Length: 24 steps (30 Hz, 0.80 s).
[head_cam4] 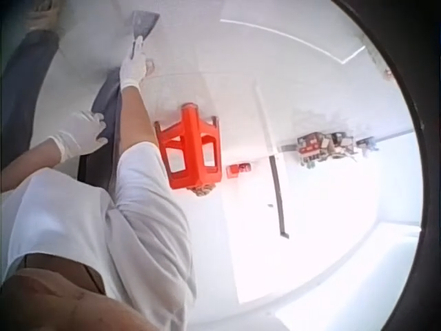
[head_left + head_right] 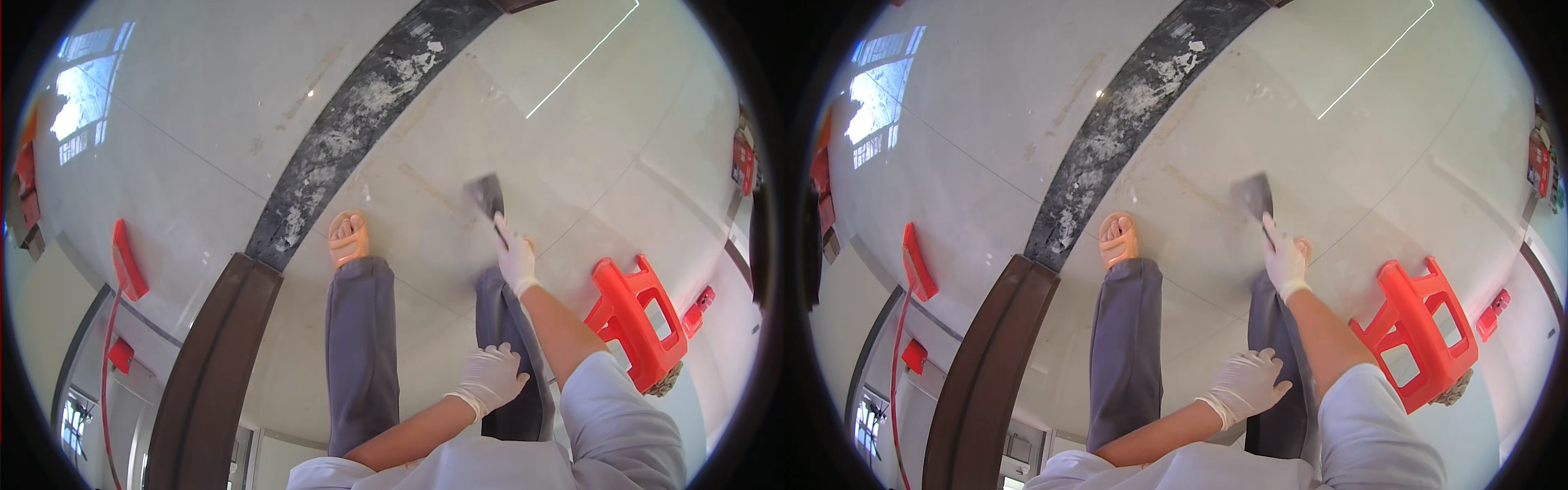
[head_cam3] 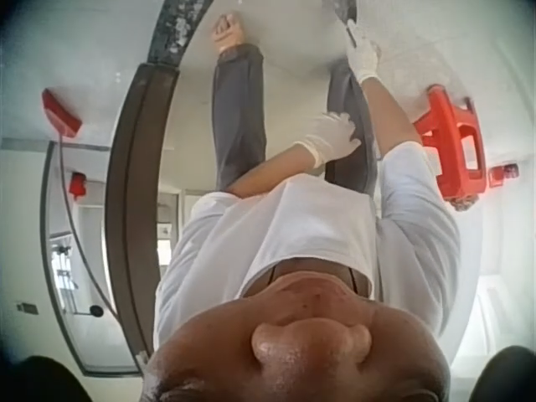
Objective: Sweep the floor and scrape off debris using a scraper tool.
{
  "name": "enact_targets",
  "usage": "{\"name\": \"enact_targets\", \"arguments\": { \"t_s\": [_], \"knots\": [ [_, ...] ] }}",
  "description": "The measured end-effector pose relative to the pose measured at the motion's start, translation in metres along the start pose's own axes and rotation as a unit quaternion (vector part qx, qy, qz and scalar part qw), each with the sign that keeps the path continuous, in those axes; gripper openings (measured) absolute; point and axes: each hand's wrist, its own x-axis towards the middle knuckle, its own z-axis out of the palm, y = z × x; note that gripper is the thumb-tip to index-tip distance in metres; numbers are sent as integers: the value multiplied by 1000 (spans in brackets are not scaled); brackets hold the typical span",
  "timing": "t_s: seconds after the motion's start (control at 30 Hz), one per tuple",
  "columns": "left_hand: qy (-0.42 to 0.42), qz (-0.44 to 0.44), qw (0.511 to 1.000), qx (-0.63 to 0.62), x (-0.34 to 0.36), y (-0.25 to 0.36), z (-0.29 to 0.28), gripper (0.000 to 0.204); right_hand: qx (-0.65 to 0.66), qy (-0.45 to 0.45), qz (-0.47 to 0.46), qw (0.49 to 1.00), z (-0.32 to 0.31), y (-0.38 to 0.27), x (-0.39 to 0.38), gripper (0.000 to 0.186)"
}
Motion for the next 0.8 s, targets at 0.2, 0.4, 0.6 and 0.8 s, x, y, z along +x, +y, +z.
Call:
{"name": "enact_targets", "arguments": {
  "t_s": [0.2,0.4,0.6,0.8],
  "knots": [
    [-39,29,999,-7,-7,8,18,36,-95,-59,-84,990,-18,-15,16,42],
    [-22,40,999,-14,-13,10,25,36,-122,-65,-61,988,-15,20,-24,37],
    [-45,36,998,-13,-11,7,26,37,-60,-31,-106,992,-1,-35,18,38],
    [-27,40,998,-26,-16,6,36,37,-36,-29,-47,998,9,-34,-11,36]
  ]
}}
